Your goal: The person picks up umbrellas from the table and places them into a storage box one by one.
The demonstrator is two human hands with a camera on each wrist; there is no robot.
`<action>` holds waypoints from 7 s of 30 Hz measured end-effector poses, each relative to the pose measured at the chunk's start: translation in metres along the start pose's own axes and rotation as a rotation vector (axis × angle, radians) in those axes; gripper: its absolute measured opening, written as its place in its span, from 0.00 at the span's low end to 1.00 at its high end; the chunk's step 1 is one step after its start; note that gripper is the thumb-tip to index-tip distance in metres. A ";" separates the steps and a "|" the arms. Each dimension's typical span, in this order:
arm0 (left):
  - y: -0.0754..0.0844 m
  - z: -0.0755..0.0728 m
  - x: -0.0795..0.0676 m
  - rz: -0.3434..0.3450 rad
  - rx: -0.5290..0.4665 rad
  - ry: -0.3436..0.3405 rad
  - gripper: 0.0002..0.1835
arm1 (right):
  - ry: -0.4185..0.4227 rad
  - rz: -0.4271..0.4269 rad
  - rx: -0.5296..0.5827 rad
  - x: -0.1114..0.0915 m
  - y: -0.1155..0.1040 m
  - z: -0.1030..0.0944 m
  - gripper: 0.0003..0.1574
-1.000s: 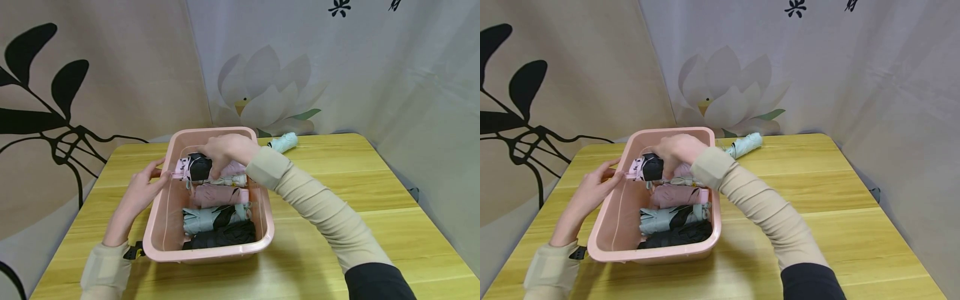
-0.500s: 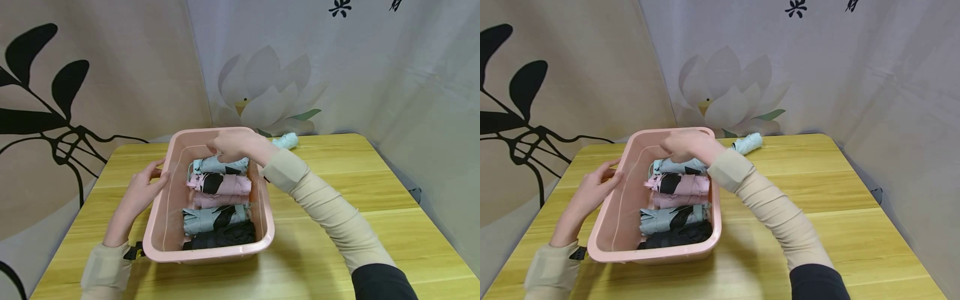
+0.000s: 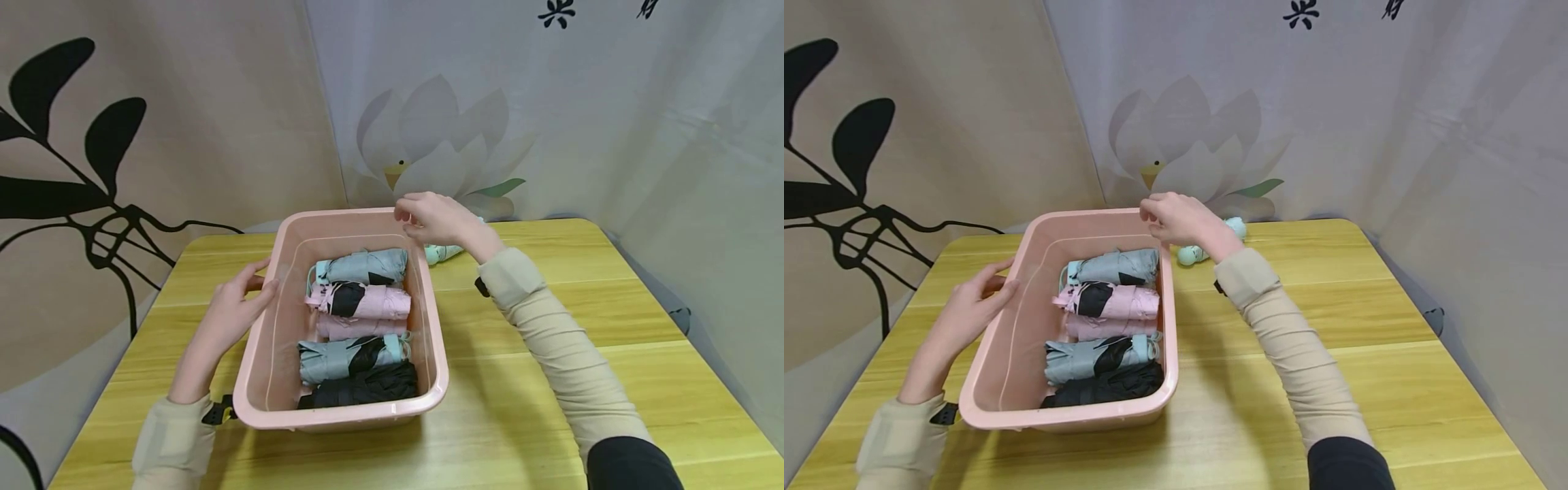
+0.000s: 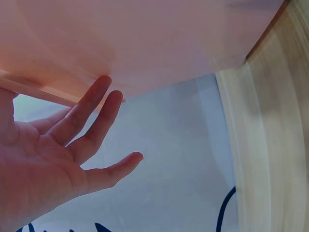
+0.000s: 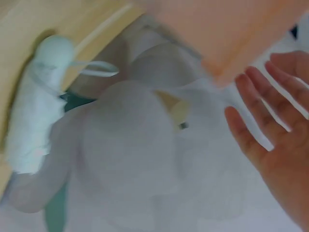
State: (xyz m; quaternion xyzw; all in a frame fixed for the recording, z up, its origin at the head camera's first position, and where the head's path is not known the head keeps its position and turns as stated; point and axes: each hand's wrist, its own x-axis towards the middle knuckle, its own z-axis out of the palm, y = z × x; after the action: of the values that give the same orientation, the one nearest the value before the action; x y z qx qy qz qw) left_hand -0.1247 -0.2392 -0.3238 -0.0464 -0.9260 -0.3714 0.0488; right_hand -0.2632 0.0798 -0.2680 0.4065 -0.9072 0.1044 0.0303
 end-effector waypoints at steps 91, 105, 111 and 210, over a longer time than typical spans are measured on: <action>0.001 -0.002 -0.002 -0.026 -0.020 -0.022 0.31 | -0.167 0.394 -0.130 -0.053 0.130 0.114 0.40; 0.003 -0.003 -0.003 -0.044 -0.022 -0.044 0.32 | -0.141 0.357 -0.038 -0.065 0.130 0.118 0.37; 0.002 -0.003 -0.002 -0.045 -0.027 -0.042 0.32 | -0.129 0.350 -0.021 -0.070 0.128 0.116 0.37; 0.002 -0.001 0.000 -0.032 -0.016 -0.009 0.33 | -0.208 -0.264 -0.309 -0.006 -0.115 -0.033 0.37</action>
State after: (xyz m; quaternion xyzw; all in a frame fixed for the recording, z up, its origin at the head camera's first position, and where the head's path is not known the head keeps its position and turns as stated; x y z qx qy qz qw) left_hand -0.1246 -0.2383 -0.3218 -0.0337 -0.9239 -0.3792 0.0380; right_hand -0.1748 0.0167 -0.2173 0.5210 -0.8495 -0.0830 0.0119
